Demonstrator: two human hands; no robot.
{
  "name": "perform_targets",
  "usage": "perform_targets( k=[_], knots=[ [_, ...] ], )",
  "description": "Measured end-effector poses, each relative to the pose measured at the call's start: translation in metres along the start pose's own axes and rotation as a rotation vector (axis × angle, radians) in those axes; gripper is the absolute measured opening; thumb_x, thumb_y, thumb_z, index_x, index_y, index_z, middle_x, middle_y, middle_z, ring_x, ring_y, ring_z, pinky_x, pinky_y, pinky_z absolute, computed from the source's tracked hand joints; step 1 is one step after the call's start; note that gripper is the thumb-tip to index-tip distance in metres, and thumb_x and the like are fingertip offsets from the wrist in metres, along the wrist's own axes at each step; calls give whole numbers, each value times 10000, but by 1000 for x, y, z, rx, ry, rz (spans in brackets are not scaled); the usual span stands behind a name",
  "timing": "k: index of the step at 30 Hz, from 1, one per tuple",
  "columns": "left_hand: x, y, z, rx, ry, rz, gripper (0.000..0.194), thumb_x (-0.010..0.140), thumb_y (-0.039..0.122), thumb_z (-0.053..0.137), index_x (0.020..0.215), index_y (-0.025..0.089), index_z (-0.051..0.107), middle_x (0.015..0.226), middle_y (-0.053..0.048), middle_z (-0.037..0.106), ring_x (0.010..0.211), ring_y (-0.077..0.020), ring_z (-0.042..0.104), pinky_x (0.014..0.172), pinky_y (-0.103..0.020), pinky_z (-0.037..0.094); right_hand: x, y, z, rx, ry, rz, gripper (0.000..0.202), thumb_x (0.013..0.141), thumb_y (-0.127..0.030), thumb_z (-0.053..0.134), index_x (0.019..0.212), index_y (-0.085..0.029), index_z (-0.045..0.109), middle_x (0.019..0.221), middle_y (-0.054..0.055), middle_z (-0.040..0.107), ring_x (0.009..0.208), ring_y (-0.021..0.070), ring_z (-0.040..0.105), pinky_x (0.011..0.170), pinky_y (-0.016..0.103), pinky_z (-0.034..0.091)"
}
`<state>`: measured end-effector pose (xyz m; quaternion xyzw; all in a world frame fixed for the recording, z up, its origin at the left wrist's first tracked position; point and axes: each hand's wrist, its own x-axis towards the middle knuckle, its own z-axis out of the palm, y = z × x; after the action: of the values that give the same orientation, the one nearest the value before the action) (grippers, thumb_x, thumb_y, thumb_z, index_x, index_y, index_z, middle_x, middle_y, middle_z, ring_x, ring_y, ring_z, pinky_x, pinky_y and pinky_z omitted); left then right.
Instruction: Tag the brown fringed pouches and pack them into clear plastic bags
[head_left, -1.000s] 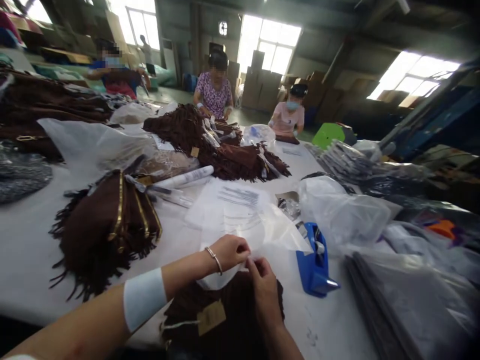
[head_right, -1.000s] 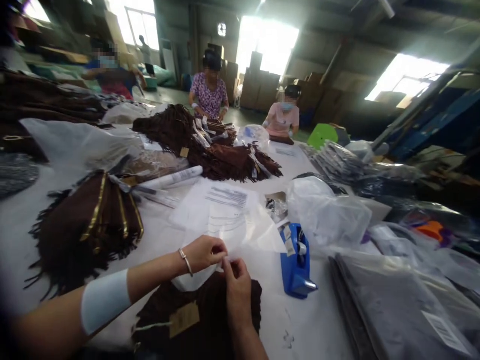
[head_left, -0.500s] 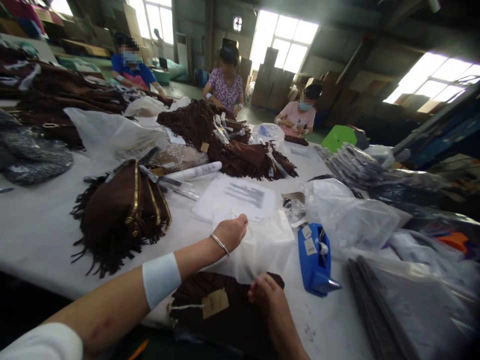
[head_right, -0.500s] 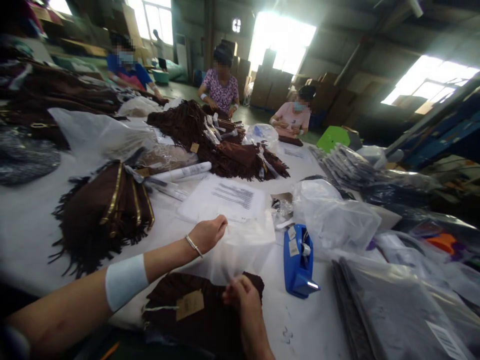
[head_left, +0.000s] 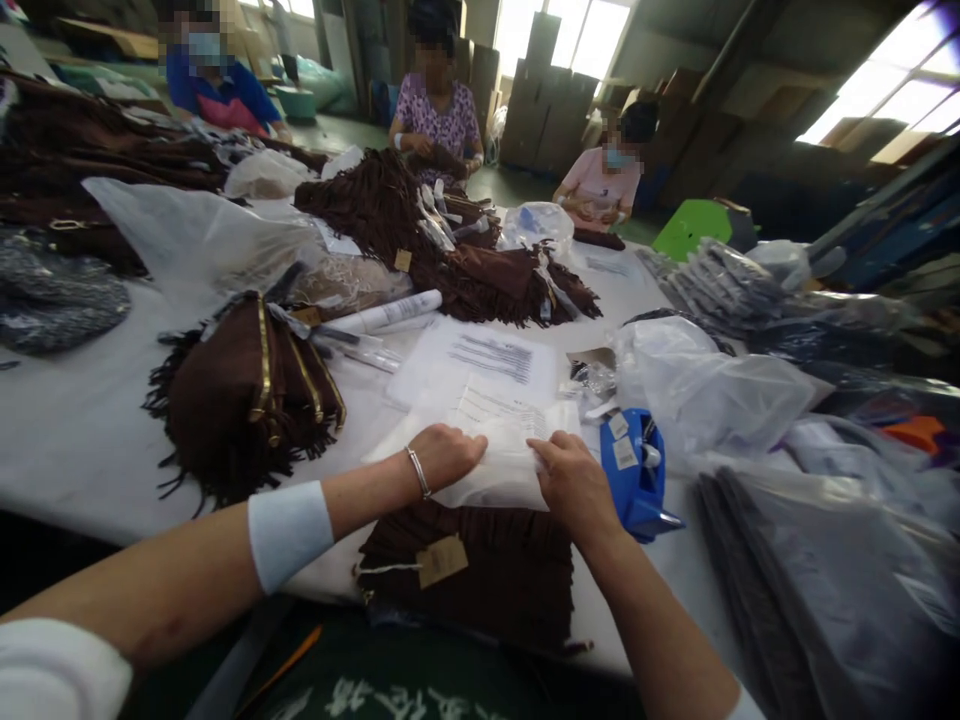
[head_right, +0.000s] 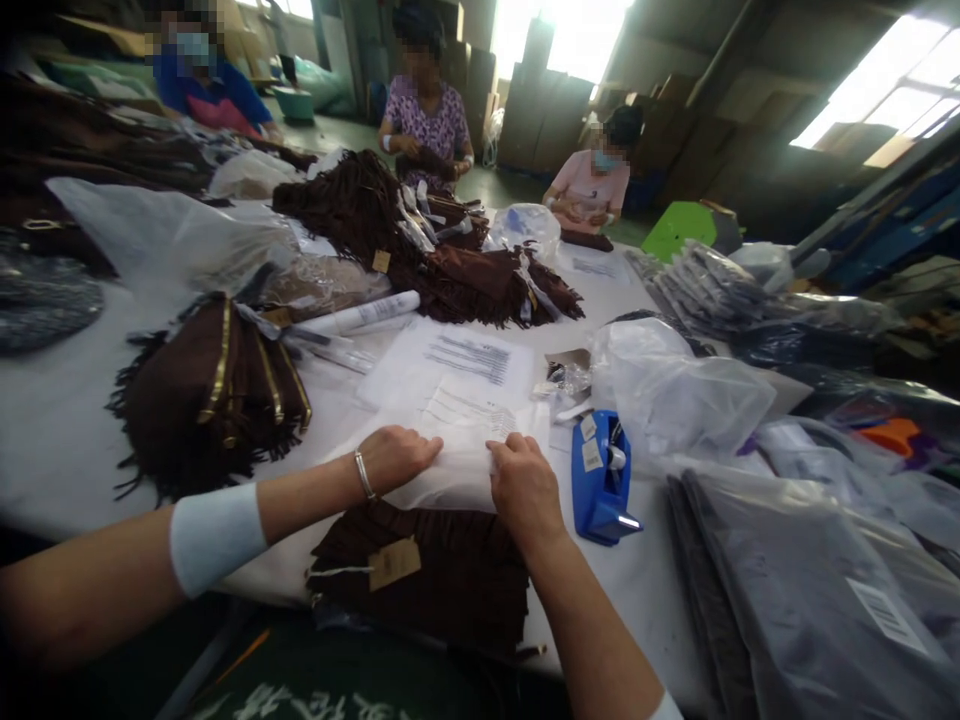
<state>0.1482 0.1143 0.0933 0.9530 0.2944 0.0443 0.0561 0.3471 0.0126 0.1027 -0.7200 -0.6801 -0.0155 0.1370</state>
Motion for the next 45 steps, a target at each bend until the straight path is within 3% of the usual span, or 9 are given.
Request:
perform_targets(
  k=[7,11,14,17,21,26,30,36,45],
  knots=[
    [-24,-72,2,-267,125,-586,266,885,256,384,901,94,594,905,-227,633,953,-354,599,765,-438,445,-52,47,16,297,416,438,431,762,-188,451,1152,-198,636,1046,59,639,964,212,548,916,362,415],
    [-31,-61,30,-788,82,-738,260,887,280,404,958,114,591,798,-126,663,785,-244,649,696,-339,491,-74,51,51,917,534,818,623,708,-254,549,1325,-224,470,1043,45,645,529,79,482,472,225,431],
    [-10,-45,47,-1070,12,-718,326,928,249,315,1109,100,541,791,-92,680,595,-150,640,584,-265,509,-71,59,72,1358,577,894,722,624,-179,591,1320,-296,442,1071,5,634,522,42,502,442,167,425],
    [19,-38,59,-1346,-30,-676,334,936,214,337,1189,74,504,906,-115,689,696,-124,669,669,-244,541,-64,67,82,1525,519,884,568,669,-235,615,1229,-278,527,1169,18,614,881,137,633,761,291,544],
    [30,-51,73,-1589,-138,-622,243,815,217,607,990,52,639,910,-127,700,840,-178,674,771,-281,550,-80,63,86,1360,323,867,500,664,-331,648,1147,-207,601,1179,49,628,1118,246,567,989,428,445],
    [-15,-73,77,-1715,-128,-645,357,611,306,803,868,84,695,857,-83,714,840,-203,663,795,-305,532,-117,41,92,1015,115,1093,460,736,-480,596,1036,-140,676,1109,86,671,1236,319,453,1102,467,267],
    [-53,-60,77,-1745,42,-774,409,725,441,691,926,85,681,814,-81,712,782,-189,660,739,-286,527,-116,22,97,900,56,1268,657,778,-611,477,1097,-62,645,1067,126,685,1173,313,514,1034,414,376],
    [-97,-24,82,-1822,258,-902,460,819,491,560,1071,112,632,887,-80,712,788,-198,662,771,-322,526,-105,10,86,930,51,1150,652,767,-615,483,1136,-100,635,1006,80,710,1085,281,581,934,347,462],
    [-170,-20,72,-1298,44,-710,431,880,467,460,1161,182,619,1111,-25,666,1062,-220,588,987,-326,428,-162,25,63,1053,-272,958,523,696,-483,606,1157,-238,626,1179,39,648,1203,281,504,1028,357,388]
  ],
)
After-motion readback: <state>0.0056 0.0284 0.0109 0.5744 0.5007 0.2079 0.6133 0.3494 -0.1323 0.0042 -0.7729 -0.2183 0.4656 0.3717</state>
